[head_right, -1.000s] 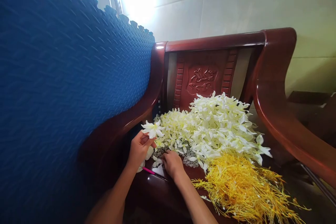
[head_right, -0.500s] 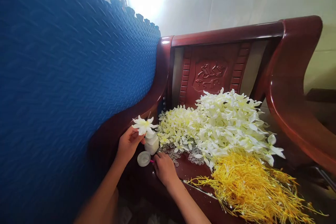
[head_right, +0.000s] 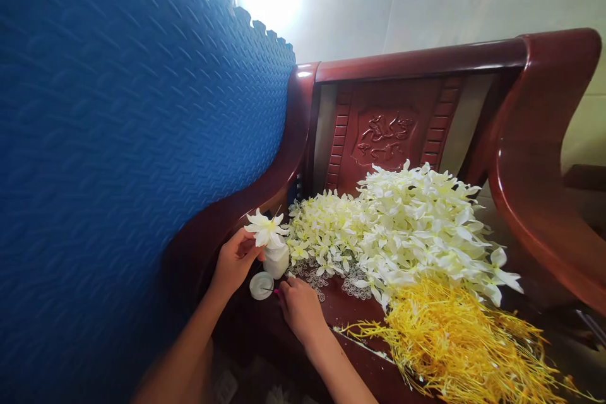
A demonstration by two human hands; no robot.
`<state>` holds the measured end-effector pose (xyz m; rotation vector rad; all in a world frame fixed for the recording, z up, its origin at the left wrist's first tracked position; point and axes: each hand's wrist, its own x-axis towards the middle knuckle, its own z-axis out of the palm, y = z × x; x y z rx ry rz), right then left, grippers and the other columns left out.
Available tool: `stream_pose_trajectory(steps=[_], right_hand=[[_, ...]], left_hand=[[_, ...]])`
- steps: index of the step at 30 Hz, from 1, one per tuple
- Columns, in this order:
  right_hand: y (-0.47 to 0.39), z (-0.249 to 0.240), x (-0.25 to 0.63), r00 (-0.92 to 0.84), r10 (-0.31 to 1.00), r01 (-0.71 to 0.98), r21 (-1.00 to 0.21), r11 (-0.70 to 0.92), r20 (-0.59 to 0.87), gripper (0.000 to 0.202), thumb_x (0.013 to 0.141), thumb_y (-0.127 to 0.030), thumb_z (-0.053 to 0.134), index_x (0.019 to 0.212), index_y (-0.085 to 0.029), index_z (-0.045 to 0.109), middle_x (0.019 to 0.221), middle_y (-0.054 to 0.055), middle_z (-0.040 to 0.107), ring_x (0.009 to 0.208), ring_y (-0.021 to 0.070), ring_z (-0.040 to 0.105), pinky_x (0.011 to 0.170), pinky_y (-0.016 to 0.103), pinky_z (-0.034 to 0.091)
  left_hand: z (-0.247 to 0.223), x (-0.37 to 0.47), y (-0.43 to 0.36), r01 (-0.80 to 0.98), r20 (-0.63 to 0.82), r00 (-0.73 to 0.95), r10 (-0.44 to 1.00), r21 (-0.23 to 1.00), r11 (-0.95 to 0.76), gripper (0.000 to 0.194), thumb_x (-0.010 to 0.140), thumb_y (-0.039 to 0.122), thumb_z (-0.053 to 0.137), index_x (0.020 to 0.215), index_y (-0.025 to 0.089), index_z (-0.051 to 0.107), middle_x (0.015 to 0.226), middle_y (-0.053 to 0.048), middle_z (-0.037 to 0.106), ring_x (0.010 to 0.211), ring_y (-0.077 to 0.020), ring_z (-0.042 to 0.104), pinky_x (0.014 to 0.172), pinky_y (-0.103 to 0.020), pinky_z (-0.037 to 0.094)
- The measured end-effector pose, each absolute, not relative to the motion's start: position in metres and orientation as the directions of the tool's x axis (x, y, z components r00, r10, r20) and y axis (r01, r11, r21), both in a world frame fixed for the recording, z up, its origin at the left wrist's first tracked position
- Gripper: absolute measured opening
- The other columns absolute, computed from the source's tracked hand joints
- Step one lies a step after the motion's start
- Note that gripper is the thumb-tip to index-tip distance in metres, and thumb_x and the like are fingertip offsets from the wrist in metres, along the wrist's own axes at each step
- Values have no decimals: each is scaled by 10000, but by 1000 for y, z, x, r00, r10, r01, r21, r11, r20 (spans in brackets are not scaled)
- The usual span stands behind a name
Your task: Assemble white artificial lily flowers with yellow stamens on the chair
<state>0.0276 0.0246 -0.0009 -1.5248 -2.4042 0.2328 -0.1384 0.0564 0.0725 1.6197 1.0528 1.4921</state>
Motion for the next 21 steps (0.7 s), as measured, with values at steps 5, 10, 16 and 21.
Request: stream_pose_trajectory(steps=[5, 10, 16, 21], right_hand=[[25, -3, 28, -409, 899, 848, -300, 438, 158, 231, 959, -277, 428, 885, -213, 636, 909, 53, 664, 843, 203, 631, 641, 266, 353], [27, -8, 25, -377, 913, 842, -353, 408, 155, 258, 969, -315, 421, 866, -218, 637, 886, 38, 673, 825, 191, 638, 636, 251, 362], [27, -13, 23, -352, 930, 812, -460, 359, 104, 212, 946, -278, 459, 879, -212, 649, 916, 44, 684, 841, 184, 644, 687, 234, 392], [27, -16, 22, -327, 943, 770, -559, 307, 68, 200, 927, -248, 474, 913, -212, 670, 941, 51, 700, 888, 179, 641, 745, 225, 402]], left_hand=[[70, -139, 58, 108, 444, 23, 896, 890, -443, 130, 825, 273, 627, 837, 192, 526, 614, 29, 607, 564, -133, 591, 579, -236, 490], [69, -140, 59, 103, 446, 26, 895, 889, -446, 149, 818, 285, 639, 837, 186, 529, 605, 30, 607, 559, -129, 588, 581, -232, 486], [68, -140, 60, 89, 446, 23, 895, 891, -446, 163, 815, 297, 647, 834, 185, 531, 615, 27, 607, 560, -127, 585, 576, -228, 478], [67, -140, 59, 111, 431, 20, 902, 896, -431, 168, 821, 307, 643, 842, 190, 524, 598, 33, 605, 555, -128, 585, 567, -223, 463]])
